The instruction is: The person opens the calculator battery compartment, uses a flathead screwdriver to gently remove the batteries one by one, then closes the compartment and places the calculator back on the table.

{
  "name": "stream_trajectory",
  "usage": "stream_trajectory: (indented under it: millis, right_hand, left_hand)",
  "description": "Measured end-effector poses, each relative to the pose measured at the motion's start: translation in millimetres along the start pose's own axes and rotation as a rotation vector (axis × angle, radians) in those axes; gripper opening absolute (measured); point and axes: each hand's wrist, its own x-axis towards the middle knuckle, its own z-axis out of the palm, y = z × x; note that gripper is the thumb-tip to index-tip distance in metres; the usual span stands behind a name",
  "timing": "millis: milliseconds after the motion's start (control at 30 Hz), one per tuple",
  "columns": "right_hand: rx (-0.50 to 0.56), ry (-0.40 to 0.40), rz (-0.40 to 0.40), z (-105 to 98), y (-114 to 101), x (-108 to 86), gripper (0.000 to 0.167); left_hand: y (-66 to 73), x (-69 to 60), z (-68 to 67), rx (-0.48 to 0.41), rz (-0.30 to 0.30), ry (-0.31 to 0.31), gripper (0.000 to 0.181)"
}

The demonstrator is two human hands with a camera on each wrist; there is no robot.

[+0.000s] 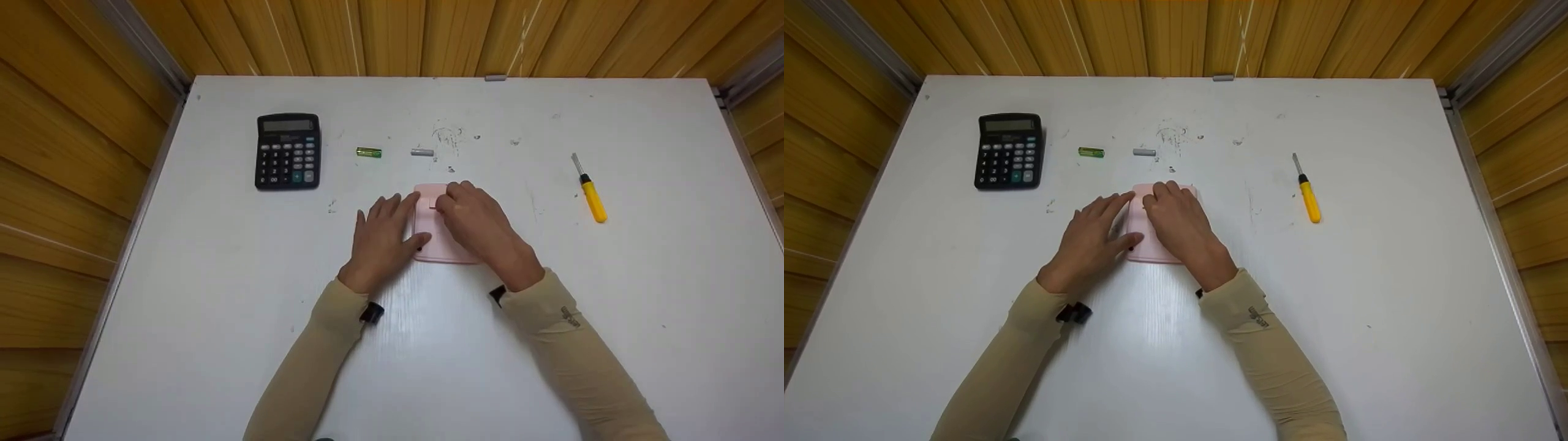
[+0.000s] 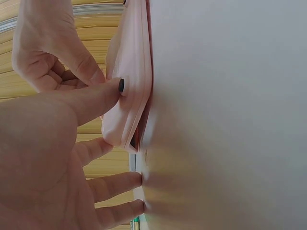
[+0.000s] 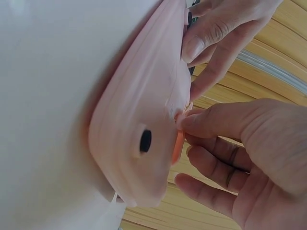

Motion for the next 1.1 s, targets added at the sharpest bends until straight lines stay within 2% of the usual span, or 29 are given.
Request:
stream_trajectory:
  millis: [300, 567, 667, 800, 933, 1100]
  right_hand:
    - [-0.007, -0.011, -0.014, -2.5, 1.3, -1.4, 0.008]
    - [0.115, 0.049, 0.024, -8.0, 16.7, -3.5, 0.014]
    - [0.15, 0.009, 0.071, -7.3, 25.0, -2.8, 0.024]
    - [0.203, -0.093, 0.136, -3.1, 34.0, -2.8, 0.035]
    - [0.253, -0.167, 0.175, 1.3, 39.6, -3.8, 0.038]
    - [0.302, -0.21, 0.195, 3.4, 43.4, -5.1, 0.04]
  left_hand:
    - [0.0, 0.3, -0.7, -0.01, 0.002, 0.0, 0.076]
    - [0.0, 0.2, -0.3, 0.009, 0.012, 0.021, 0.076]
    - [-0.3, 0.2, 0.1, 0.013, 0.011, 0.024, 0.076]
    - [-0.7, 0.2, 0.5, 0.017, 0.01, 0.023, 0.076]
    - [-0.7, 0.4, 0.4, 0.02, 0.01, 0.021, 0.076]
    - [-0.7, 0.4, 0.1, 0.017, 0.013, 0.022, 0.076]
